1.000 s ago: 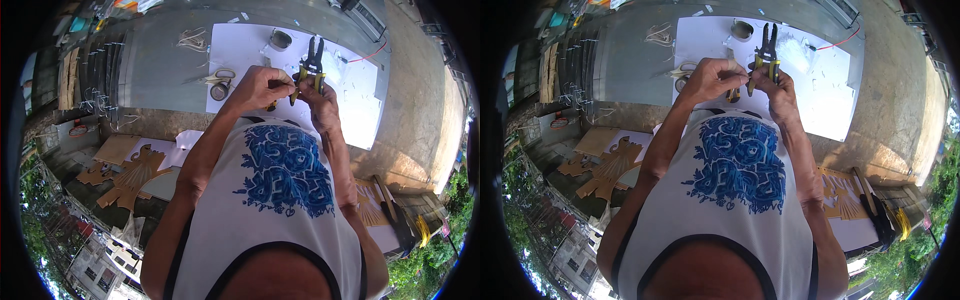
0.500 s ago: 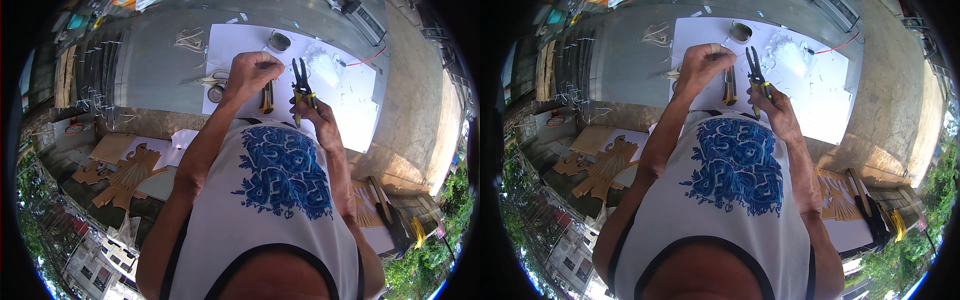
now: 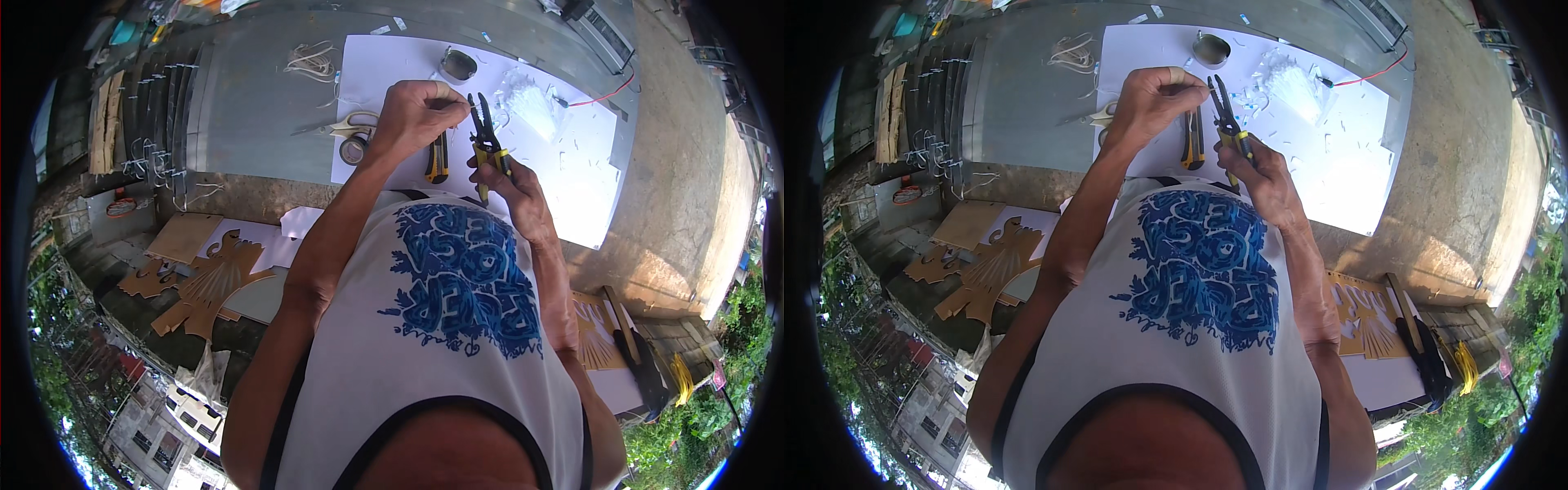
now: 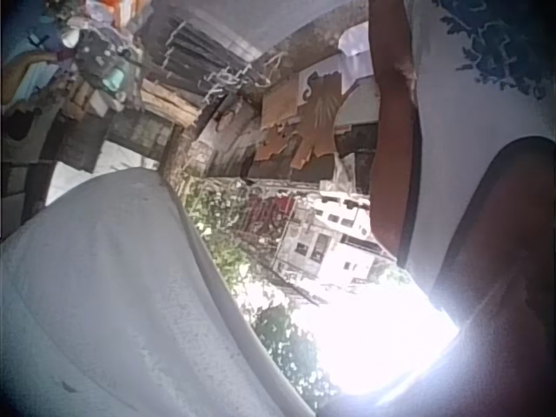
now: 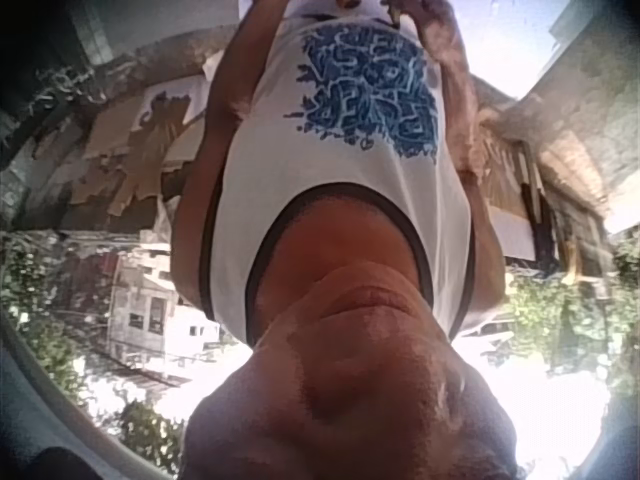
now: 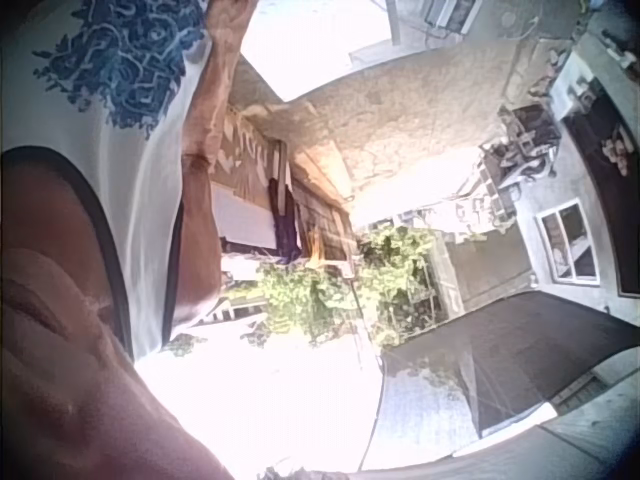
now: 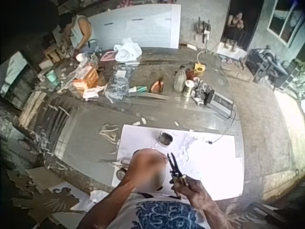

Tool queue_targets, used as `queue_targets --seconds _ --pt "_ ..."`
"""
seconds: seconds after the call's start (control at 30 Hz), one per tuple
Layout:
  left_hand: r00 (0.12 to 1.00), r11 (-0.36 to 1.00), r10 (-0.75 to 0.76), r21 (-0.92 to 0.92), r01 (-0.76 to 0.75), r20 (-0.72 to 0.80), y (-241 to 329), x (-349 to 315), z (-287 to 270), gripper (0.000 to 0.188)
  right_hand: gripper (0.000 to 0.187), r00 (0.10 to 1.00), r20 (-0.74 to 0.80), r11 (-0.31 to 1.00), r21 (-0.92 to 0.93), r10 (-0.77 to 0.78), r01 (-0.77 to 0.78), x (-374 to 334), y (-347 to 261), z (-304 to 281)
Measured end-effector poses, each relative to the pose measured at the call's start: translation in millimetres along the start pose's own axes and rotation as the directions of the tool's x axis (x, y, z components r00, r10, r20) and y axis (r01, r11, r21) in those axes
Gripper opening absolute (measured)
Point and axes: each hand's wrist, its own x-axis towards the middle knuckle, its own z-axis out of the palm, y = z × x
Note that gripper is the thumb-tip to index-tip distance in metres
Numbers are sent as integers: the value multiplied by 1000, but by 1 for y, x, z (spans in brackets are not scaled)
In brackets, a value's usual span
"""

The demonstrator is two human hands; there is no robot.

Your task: The person assembles an LED strip by hand, using pliers and scissors to strip wires and connect them to the strip. They test the connection by briefly lighting the strip, then continue to prepare additional wire segments and components on the workbench.

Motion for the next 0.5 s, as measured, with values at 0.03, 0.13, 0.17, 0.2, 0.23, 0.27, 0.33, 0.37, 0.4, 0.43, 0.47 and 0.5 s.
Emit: queue_targets --seconds 0.03,0.13,0.17,0.2,0.23,0.27,0.33,0.37,0.4,0.43,0.47,0.5 --pt "1000 1000 3 16 -3 -1 -1 0 0 17 41 1000 -7 1000 -13 -14 14 0 1 0" --pt "1000 1000 -2 31 2 -6 -2 0 1 17 40 999 -26 998 -54 -27 26 0 -1 1" --pt "1000 1000 -13 15 13 -5 1 -1 2 17 39 999 -33 997 -68 -27 25 0 -2 2" --pt "1000 1000 -23 -1 23 -4 2 -2 2 17 38 999 -38 996 -85 -25 22 0 -2 2" --pt "1000 1000 -24 -3 24 -4 2 -2 2 17 36 999 -42 995 -102 -23 19 -1 -3 3" --pt "1000 1000 -25 -6 25 -3 1 -2 2 17 35 999 -47 993 -120 -22 16 -1 -3 3" --pt "1000 1000 -16 -10 16 -2 -3 -2 2 17 34 994 -52 979 -183 -98 87 -1 -3 3" --pt "1000 1000 -7 -10 7 -2 -5 -2 2 17 33 989 -51 969 -213 -137 123 -1 -3 3" --pt "1000 1000 2 -10 -2 -3 -6 -1 2 17 32 989 -49 970 -212 -137 123 -1 -3 4" --pt "1000 1000 1 -9 -1 -5 -7 -2 2 16 31 990 -47 970 -210 -137 124 -1 -4 4" --pt "1000 1000 1 -8 -1 -7 -6 -2 2 16 30 989 -46 970 -208 -137 125 -1 -4 5" --pt "1000 1000 1 -6 -1 -9 -5 -3 2 16 30 990 -50 969 -214 -134 121 -2 -5 5"
